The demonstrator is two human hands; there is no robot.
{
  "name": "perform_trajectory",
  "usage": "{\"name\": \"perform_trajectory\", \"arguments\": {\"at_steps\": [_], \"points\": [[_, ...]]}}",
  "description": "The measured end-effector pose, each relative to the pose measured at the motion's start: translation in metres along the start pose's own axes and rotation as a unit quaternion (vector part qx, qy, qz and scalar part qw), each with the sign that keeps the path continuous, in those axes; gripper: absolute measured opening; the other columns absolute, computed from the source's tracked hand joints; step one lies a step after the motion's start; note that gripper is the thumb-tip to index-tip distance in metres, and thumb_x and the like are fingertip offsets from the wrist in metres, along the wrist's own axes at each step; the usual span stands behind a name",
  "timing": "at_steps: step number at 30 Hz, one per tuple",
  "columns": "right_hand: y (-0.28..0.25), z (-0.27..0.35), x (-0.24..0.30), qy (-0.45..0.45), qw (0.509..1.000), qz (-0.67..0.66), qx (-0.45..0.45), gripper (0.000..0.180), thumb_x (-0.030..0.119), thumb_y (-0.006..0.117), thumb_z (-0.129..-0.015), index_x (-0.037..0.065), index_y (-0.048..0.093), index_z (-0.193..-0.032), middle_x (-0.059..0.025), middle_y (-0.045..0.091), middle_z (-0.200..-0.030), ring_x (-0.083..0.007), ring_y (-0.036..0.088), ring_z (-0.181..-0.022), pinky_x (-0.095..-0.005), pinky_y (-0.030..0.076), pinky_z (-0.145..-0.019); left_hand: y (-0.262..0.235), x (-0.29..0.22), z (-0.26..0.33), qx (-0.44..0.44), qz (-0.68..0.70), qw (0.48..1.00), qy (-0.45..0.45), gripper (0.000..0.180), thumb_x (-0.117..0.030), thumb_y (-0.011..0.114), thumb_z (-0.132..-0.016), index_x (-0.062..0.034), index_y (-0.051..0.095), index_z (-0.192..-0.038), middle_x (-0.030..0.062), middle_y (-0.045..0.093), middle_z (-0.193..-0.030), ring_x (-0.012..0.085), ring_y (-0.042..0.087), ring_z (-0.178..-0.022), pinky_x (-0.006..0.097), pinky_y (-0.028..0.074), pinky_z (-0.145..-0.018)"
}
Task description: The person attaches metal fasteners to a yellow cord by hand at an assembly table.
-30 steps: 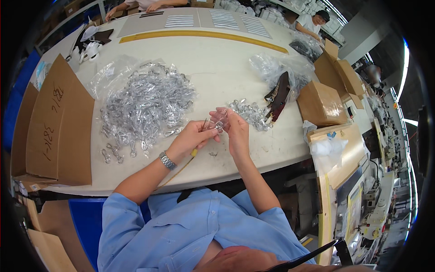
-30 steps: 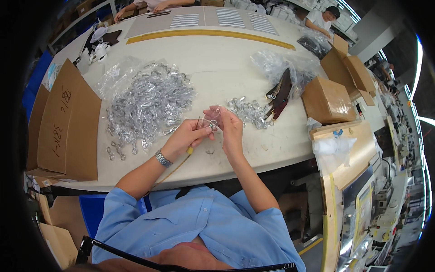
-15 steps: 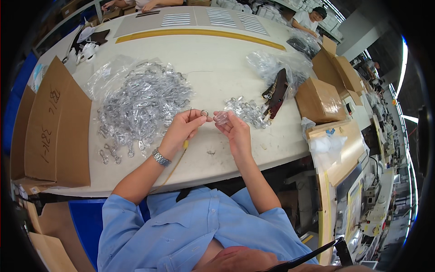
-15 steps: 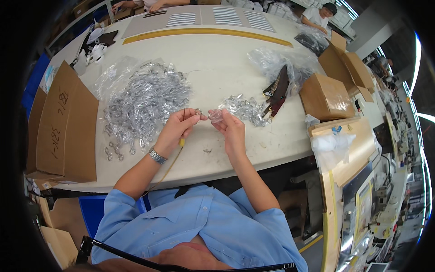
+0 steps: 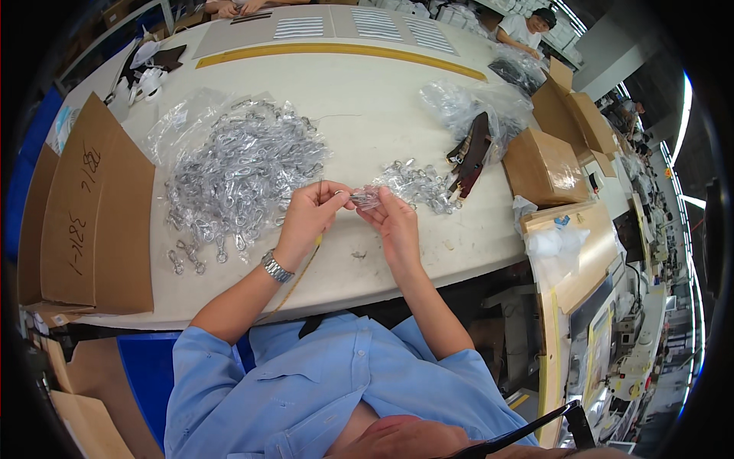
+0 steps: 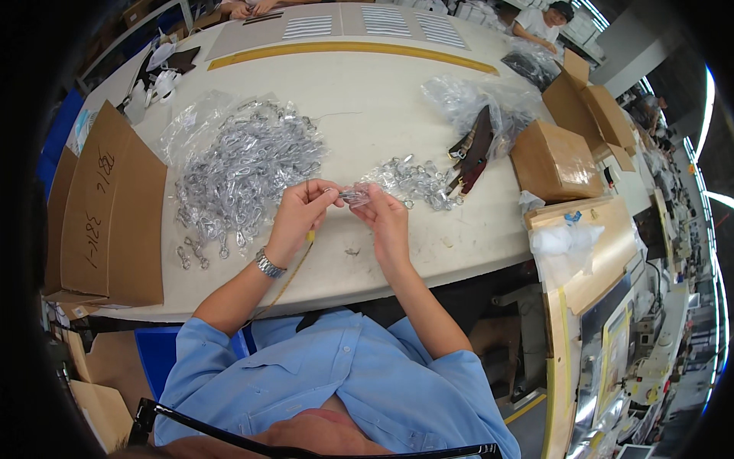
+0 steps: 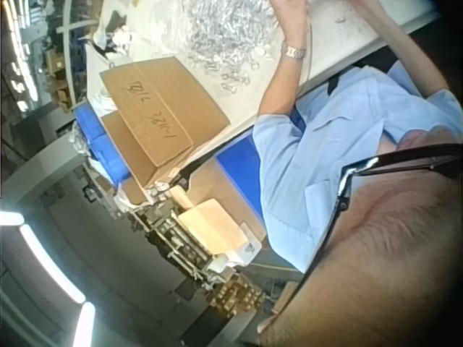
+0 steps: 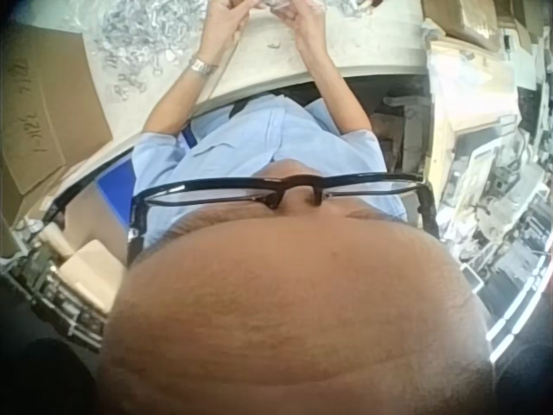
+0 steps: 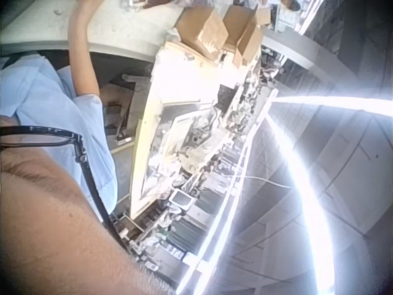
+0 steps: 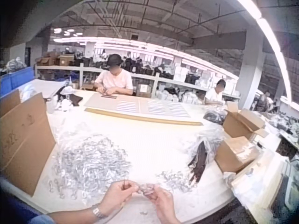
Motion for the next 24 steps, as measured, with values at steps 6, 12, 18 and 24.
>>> {"name": "perform_trajectory", "arguments": {"at_steps": [6,12,18,24], "points": [[0.008,0.007,-0.002,-0.022,0.999,-0.028,-0.002,0.039,0.031,0.057,-0.112,-0.005,0.069,-0.124,-0.0159,0.076,-0.119,-0.0215,0.076,-0.106,-0.0347,0.059,-0.098,0.011,-0.011,0.007,0.001,-0.162,0.983,0.082,0.033,-0.013,0.068,-0.103,-0.0012,0.064,-0.134,0.0018,0.078,-0.086,-0.0008,0.047,-0.056,0.020,0.034,-0.048],[0.003,0.012,-0.013,-0.008,0.999,-0.029,-0.016,0.034,0.024,0.061,-0.111,-0.005,0.068,-0.127,-0.0133,0.076,-0.118,-0.0160,0.074,-0.103,-0.0308,0.059,-0.095,0.026,-0.005,0.014,0.051,-0.102,0.993,-0.010,0.042,-0.012,0.068,-0.103,-0.0003,0.059,-0.143,-0.0021,0.071,-0.077,0.0004,0.046,-0.054,0.020,0.033,-0.048],[0.004,0.007,-0.022,-0.006,1.000,-0.004,0.023,0.026,0.015,0.064,-0.107,-0.003,0.068,-0.125,-0.0082,0.076,-0.113,-0.0112,0.071,-0.101,-0.0279,0.058,-0.093,0.022,0.008,0.004,0.142,-0.046,0.987,-0.062,0.040,-0.016,0.066,-0.106,0.0017,0.060,-0.142,-0.0035,0.065,-0.074,0.0008,0.042,-0.050,0.019,0.031,-0.045],[0.014,0.015,0.005,-0.026,0.997,0.005,0.074,0.040,0.015,0.063,-0.107,0.001,0.054,-0.143,-0.0083,0.075,-0.105,-0.0113,0.071,-0.086,-0.0268,0.059,-0.082,0.005,0.028,-0.006,0.171,0.134,0.960,-0.174,0.034,-0.022,0.064,-0.109,-0.0008,0.066,-0.134,-0.0013,0.066,-0.078,0.0000,0.041,-0.050,0.019,0.025,-0.043]]}}
Point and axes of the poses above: each hand's wrist, its own z-axis away from the middle knuckle, its own y-axis out of the palm, x = y × z, the point moved 8 cm from there along -z, towards the middle knuckle
